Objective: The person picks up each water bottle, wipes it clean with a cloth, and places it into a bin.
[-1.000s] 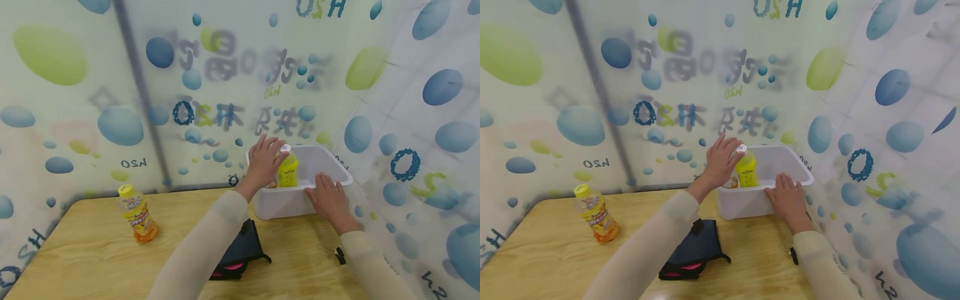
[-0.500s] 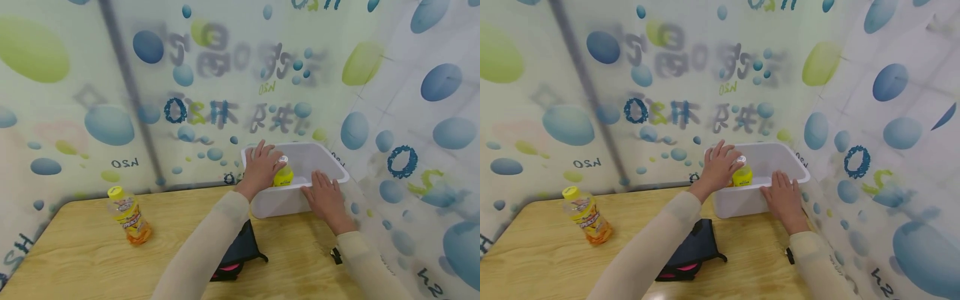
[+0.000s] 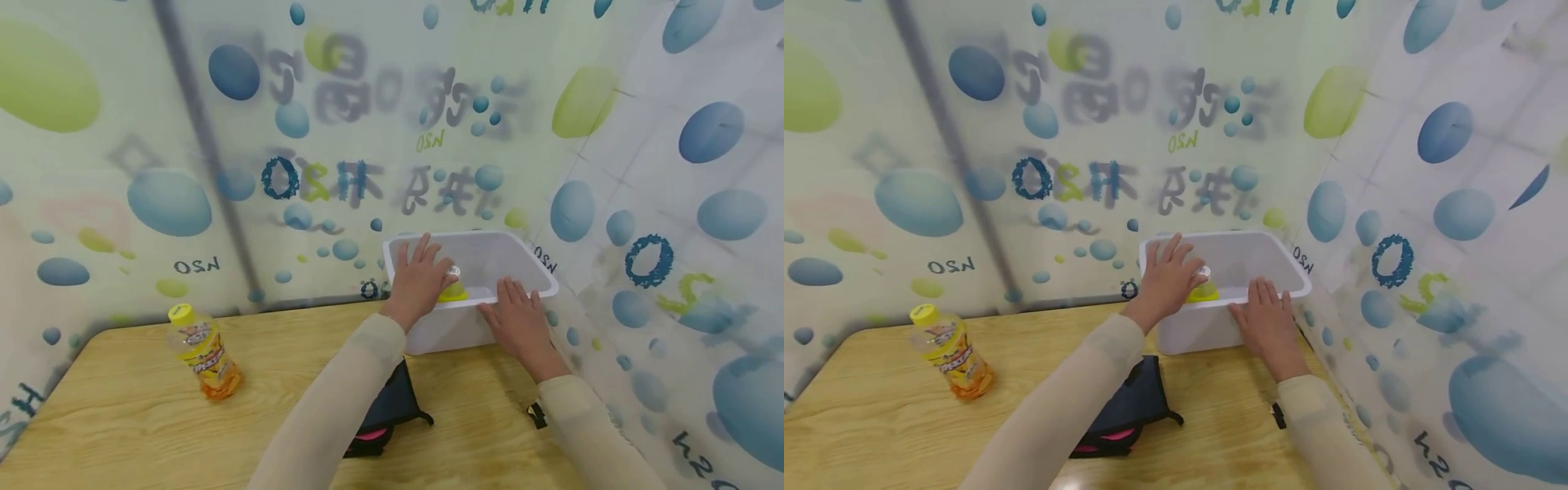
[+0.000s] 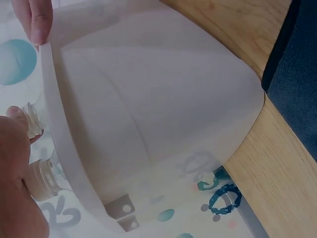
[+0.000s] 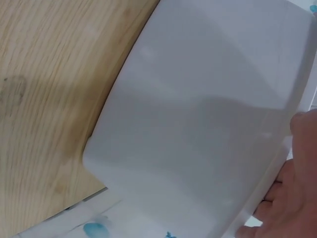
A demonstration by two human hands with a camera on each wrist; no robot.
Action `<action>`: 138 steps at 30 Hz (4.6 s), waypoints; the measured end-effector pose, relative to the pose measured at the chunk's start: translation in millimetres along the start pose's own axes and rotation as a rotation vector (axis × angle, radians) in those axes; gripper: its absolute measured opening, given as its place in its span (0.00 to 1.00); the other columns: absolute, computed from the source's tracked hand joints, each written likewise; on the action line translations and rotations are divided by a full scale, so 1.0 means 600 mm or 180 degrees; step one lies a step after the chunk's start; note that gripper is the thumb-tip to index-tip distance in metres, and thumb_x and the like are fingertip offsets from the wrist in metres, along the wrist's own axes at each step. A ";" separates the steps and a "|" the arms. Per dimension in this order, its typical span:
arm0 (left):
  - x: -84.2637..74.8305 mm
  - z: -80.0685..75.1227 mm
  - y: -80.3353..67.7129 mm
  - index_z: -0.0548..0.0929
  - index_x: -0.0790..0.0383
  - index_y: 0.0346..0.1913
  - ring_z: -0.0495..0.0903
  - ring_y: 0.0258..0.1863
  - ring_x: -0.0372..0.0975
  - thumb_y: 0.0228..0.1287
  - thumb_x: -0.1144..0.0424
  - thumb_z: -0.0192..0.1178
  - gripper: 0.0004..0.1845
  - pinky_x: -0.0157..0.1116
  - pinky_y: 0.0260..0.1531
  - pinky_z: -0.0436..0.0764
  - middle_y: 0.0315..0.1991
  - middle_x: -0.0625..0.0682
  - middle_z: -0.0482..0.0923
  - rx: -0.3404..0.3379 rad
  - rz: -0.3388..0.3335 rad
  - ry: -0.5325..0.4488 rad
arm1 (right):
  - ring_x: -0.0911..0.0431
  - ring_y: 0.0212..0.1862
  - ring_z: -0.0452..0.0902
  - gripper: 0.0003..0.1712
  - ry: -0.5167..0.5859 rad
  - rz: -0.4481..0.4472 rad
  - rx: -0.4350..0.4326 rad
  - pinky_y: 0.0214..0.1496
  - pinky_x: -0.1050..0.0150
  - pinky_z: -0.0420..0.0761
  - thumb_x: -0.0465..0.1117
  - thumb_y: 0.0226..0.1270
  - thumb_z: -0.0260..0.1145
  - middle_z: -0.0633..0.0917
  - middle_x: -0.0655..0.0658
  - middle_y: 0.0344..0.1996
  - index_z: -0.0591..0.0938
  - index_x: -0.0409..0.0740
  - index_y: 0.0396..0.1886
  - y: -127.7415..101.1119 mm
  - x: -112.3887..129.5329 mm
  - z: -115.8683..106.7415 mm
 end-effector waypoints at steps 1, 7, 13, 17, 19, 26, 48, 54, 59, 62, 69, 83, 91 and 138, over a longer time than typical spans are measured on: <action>0.004 0.002 0.000 0.74 0.39 0.62 0.45 0.79 0.47 0.73 0.39 0.45 0.22 0.56 0.74 0.50 0.72 0.48 0.64 0.0002 -0.0003 0.0015 | 0.36 0.76 0.48 0.42 -0.0003 0.0008 0.0002 0.75 0.34 0.45 0.57 0.78 0.45 0.55 0.29 0.74 0.53 0.28 0.74 0.001 0.004 0.000; 0.022 0.004 -0.006 0.72 0.39 0.65 0.42 0.79 0.46 0.74 0.39 0.42 0.23 0.55 0.75 0.47 0.73 0.48 0.62 0.0160 -0.0106 0.0134 | 0.36 0.76 0.48 0.42 -0.0031 -0.0019 0.0000 0.74 0.33 0.46 0.57 0.78 0.43 0.56 0.28 0.74 0.52 0.27 0.74 0.005 0.024 0.000; 0.030 -0.003 -0.014 0.72 0.41 0.64 0.44 0.79 0.47 0.72 0.38 0.45 0.24 0.55 0.75 0.48 0.72 0.49 0.63 0.0051 -0.0154 0.0184 | 0.36 0.77 0.47 0.42 0.0000 -0.0004 0.0021 0.75 0.34 0.44 0.58 0.78 0.42 0.54 0.29 0.75 0.51 0.28 0.75 0.006 0.033 0.001; 0.034 -0.007 -0.018 0.71 0.42 0.64 0.45 0.79 0.47 0.70 0.37 0.47 0.25 0.56 0.74 0.49 0.72 0.50 0.62 0.0007 -0.0159 0.0191 | 0.36 0.76 0.48 0.42 -0.0021 0.0005 0.0016 0.75 0.34 0.45 0.57 0.78 0.44 0.55 0.29 0.74 0.52 0.28 0.74 0.006 0.035 0.000; 0.038 -0.008 -0.021 0.70 0.41 0.65 0.44 0.79 0.47 0.70 0.36 0.47 0.26 0.56 0.74 0.48 0.73 0.50 0.61 0.0024 -0.0169 0.0168 | 0.36 0.76 0.49 0.42 -0.0043 0.0002 -0.0003 0.75 0.34 0.45 0.58 0.78 0.44 0.56 0.29 0.74 0.53 0.28 0.74 0.006 0.035 0.000; 0.055 -0.015 -0.033 0.70 0.40 0.65 0.42 0.79 0.47 0.71 0.37 0.47 0.24 0.56 0.75 0.46 0.74 0.49 0.58 0.0118 -0.0249 0.0021 | 0.36 0.76 0.49 0.42 -0.0122 -0.0028 -0.0028 0.75 0.35 0.47 0.57 0.78 0.44 0.56 0.29 0.74 0.53 0.28 0.74 0.008 0.035 0.002; 0.197 -0.083 -0.135 0.69 0.41 0.66 0.40 0.79 0.47 0.73 0.39 0.45 0.24 0.58 0.74 0.43 0.75 0.50 0.56 -0.0047 -0.0427 -0.0146 | 0.33 0.75 0.47 0.45 0.0021 -0.0018 0.0104 0.74 0.34 0.44 0.62 0.78 0.35 0.55 0.28 0.74 0.51 0.28 0.75 -0.003 0.008 -0.004; 0.261 -0.125 -0.189 0.70 0.44 0.65 0.42 0.78 0.50 0.73 0.41 0.48 0.23 0.60 0.72 0.44 0.74 0.52 0.58 -0.0203 -0.0483 -0.0084 | 0.32 0.75 0.47 0.45 0.0120 -0.0092 0.0079 0.74 0.33 0.45 0.61 0.78 0.37 0.55 0.26 0.73 0.51 0.27 0.74 -0.008 0.008 -0.013; 0.325 -0.162 -0.237 0.72 0.48 0.62 0.45 0.78 0.52 0.72 0.44 0.52 0.22 0.60 0.71 0.45 0.72 0.55 0.62 -0.0345 -0.0568 0.0060 | 0.32 0.75 0.45 0.43 0.0191 -0.0156 0.0067 0.74 0.34 0.43 0.59 0.78 0.41 0.53 0.26 0.74 0.50 0.27 0.75 -0.015 0.019 -0.021; 0.366 -0.181 -0.267 0.73 0.50 0.61 0.46 0.77 0.53 0.72 0.46 0.52 0.21 0.61 0.70 0.45 0.71 0.57 0.63 -0.0396 -0.0680 0.0046 | 0.32 0.75 0.46 0.42 0.0228 -0.0239 -0.0040 0.74 0.34 0.45 0.56 0.77 0.47 0.53 0.26 0.74 0.51 0.28 0.75 -0.018 0.041 -0.032; 0.444 -0.189 -0.343 0.73 0.52 0.61 0.43 0.77 0.55 0.72 0.49 0.54 0.20 0.63 0.68 0.43 0.71 0.59 0.61 -0.0280 -0.0990 -0.0155 | 0.37 0.73 0.56 0.39 0.0257 -0.0577 -0.0618 0.73 0.39 0.56 0.49 0.72 0.57 0.61 0.30 0.72 0.57 0.31 0.73 -0.033 0.129 -0.071; 0.491 -0.176 -0.440 0.72 0.55 0.62 0.44 0.76 0.58 0.76 0.49 0.47 0.20 0.68 0.65 0.45 0.70 0.63 0.60 -0.0416 -0.1185 -0.0466 | 0.47 0.69 0.67 0.32 0.0463 -0.1603 -0.0843 0.68 0.46 0.67 0.49 0.69 0.61 0.73 0.42 0.67 0.70 0.41 0.69 -0.094 0.339 -0.022; 0.500 -0.150 -0.465 0.67 0.60 0.66 0.43 0.76 0.60 0.75 0.47 0.48 0.26 0.68 0.64 0.44 0.70 0.64 0.60 -0.0408 -0.1257 -0.0768 | 0.51 0.76 0.56 0.39 0.0341 -0.1884 0.0677 0.75 0.47 0.59 0.63 0.75 0.47 0.60 0.46 0.76 0.57 0.49 0.77 -0.133 0.415 0.132; 0.490 -0.128 -0.457 0.71 0.64 0.61 0.46 0.75 0.61 0.77 0.52 0.46 0.21 0.64 0.65 0.48 0.70 0.63 0.62 -0.0388 -0.1156 -0.0698 | 0.55 0.79 0.48 0.47 -0.0228 -0.1574 0.1225 0.75 0.39 0.55 0.74 0.68 0.40 0.52 0.52 0.79 0.51 0.56 0.79 -0.171 0.456 0.254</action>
Point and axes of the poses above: each hand's wrist, its own y-axis towards the middle knuckle, its own z-axis out of the palm, x = y × z, the point moved 9 cm from there along y, towards the middle knuckle
